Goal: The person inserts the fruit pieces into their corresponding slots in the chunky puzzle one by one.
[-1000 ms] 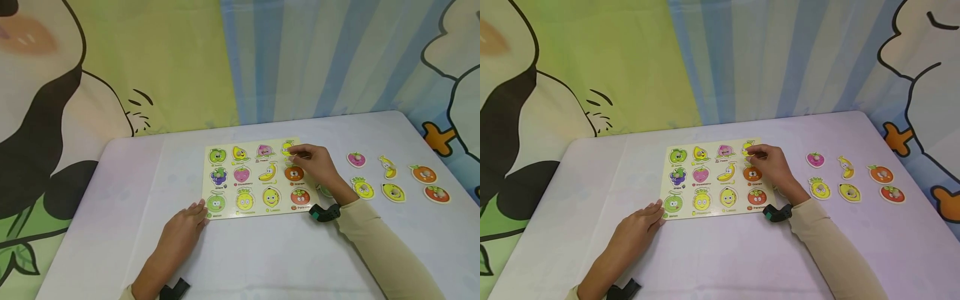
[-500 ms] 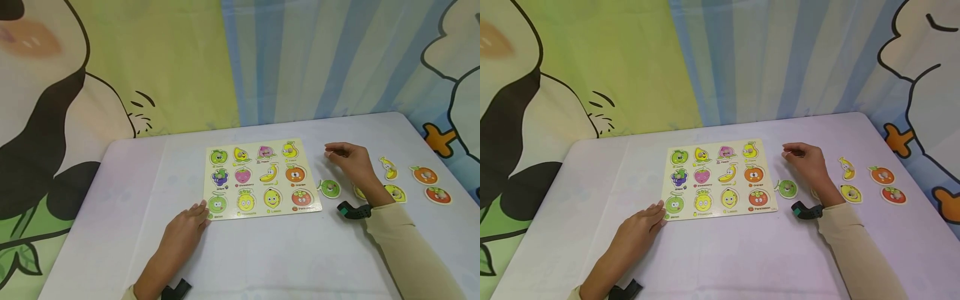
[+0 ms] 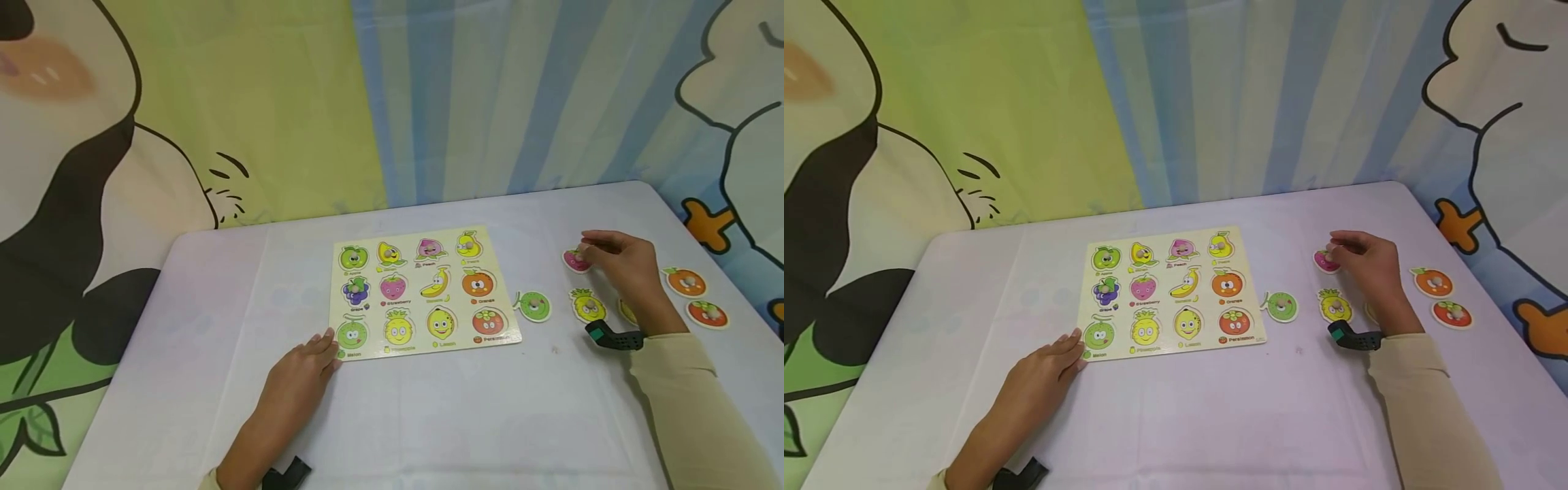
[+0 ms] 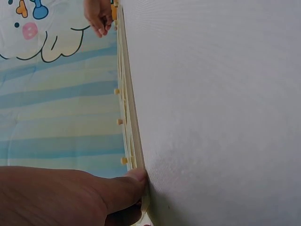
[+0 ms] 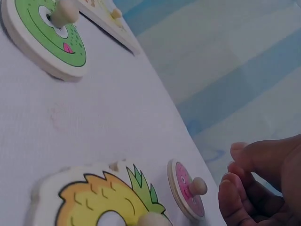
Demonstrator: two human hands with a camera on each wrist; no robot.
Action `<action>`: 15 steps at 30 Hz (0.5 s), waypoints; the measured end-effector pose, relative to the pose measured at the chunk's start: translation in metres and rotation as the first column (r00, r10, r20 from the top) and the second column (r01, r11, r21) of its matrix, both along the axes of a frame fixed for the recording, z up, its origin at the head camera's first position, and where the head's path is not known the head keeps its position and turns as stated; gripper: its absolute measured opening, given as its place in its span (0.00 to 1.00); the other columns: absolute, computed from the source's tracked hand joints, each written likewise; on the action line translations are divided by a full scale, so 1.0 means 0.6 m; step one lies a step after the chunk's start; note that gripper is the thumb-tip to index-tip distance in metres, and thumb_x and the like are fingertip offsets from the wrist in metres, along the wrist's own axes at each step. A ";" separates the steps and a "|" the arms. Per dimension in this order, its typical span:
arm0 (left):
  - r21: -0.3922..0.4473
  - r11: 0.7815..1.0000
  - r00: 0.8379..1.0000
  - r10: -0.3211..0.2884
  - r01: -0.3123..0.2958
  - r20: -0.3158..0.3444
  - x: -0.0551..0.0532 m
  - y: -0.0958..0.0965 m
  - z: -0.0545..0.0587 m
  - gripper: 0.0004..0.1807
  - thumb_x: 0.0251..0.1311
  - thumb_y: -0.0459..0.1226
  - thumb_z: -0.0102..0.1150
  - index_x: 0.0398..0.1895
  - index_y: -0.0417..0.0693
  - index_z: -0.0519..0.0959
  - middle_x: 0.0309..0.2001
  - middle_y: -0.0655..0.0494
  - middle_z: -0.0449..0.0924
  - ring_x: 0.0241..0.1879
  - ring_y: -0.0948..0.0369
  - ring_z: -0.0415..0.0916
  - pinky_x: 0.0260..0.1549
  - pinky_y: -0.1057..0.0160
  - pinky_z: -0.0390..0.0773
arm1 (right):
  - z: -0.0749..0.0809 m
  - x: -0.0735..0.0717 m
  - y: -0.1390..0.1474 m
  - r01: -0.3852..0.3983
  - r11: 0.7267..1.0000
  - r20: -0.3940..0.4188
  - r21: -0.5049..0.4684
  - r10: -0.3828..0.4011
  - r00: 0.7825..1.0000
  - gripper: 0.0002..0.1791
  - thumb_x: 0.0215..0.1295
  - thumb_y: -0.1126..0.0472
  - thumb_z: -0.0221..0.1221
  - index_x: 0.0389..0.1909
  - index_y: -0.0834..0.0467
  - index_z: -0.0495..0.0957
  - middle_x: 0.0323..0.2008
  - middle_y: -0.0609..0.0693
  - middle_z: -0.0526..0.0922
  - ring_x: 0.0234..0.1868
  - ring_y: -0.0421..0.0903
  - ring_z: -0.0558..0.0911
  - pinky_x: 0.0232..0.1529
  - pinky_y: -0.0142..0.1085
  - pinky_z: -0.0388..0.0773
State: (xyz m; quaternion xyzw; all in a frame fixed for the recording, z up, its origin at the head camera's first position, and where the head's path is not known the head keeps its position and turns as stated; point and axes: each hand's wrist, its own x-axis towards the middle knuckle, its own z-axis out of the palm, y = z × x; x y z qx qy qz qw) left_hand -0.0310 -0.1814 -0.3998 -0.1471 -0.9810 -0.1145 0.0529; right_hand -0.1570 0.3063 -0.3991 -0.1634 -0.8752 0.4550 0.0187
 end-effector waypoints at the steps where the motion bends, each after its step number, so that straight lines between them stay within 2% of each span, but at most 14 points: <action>1: 0.000 1.000 1.000 -0.001 0.001 0.000 0.000 0.000 0.000 0.21 0.48 0.31 0.74 0.48 0.36 0.83 0.55 0.44 0.79 0.55 0.48 0.77 0.52 0.47 0.77 | -0.003 0.000 0.003 -0.001 1.000 0.006 0.003 0.000 1.000 0.30 0.69 0.43 0.56 0.65 0.56 0.72 0.59 0.55 0.75 0.52 0.46 0.73 0.44 0.20 0.73; 5: 0.002 1.000 1.000 -0.002 0.002 -0.001 0.001 0.000 -0.001 0.20 0.49 0.31 0.74 0.48 0.36 0.83 0.56 0.44 0.79 0.55 0.48 0.77 0.52 0.47 0.77 | -0.018 -0.004 0.011 -0.006 1.000 0.031 0.018 0.005 1.000 0.29 0.70 0.45 0.55 0.65 0.58 0.71 0.60 0.56 0.74 0.53 0.49 0.73 0.40 0.17 0.71; 10: 0.000 1.000 1.000 -0.003 0.003 -0.008 0.001 -0.001 -0.001 0.20 0.49 0.31 0.74 0.48 0.36 0.84 0.55 0.44 0.79 0.55 0.48 0.77 0.52 0.47 0.77 | -0.032 -0.007 0.009 -0.002 0.999 0.041 0.039 0.000 0.999 0.24 0.72 0.53 0.56 0.64 0.60 0.73 0.59 0.59 0.74 0.54 0.52 0.73 0.34 0.14 0.70; 13: 0.001 1.000 1.000 -0.003 0.003 -0.006 0.000 -0.002 -0.002 0.21 0.49 0.31 0.74 0.48 0.36 0.84 0.56 0.44 0.79 0.55 0.48 0.77 0.52 0.46 0.77 | -0.034 -0.006 0.006 -0.009 0.998 0.041 0.057 0.007 0.999 0.23 0.72 0.54 0.55 0.63 0.60 0.74 0.59 0.59 0.74 0.55 0.53 0.72 0.36 0.15 0.71; 15: 0.006 1.000 1.000 -0.002 0.002 -0.001 -0.001 -0.002 -0.002 0.21 0.48 0.31 0.74 0.48 0.36 0.83 0.56 0.44 0.78 0.55 0.48 0.77 0.52 0.47 0.77 | -0.034 -0.005 0.004 -0.016 0.997 0.045 0.069 0.013 0.999 0.23 0.71 0.53 0.56 0.63 0.60 0.74 0.59 0.59 0.74 0.57 0.54 0.72 0.44 0.23 0.75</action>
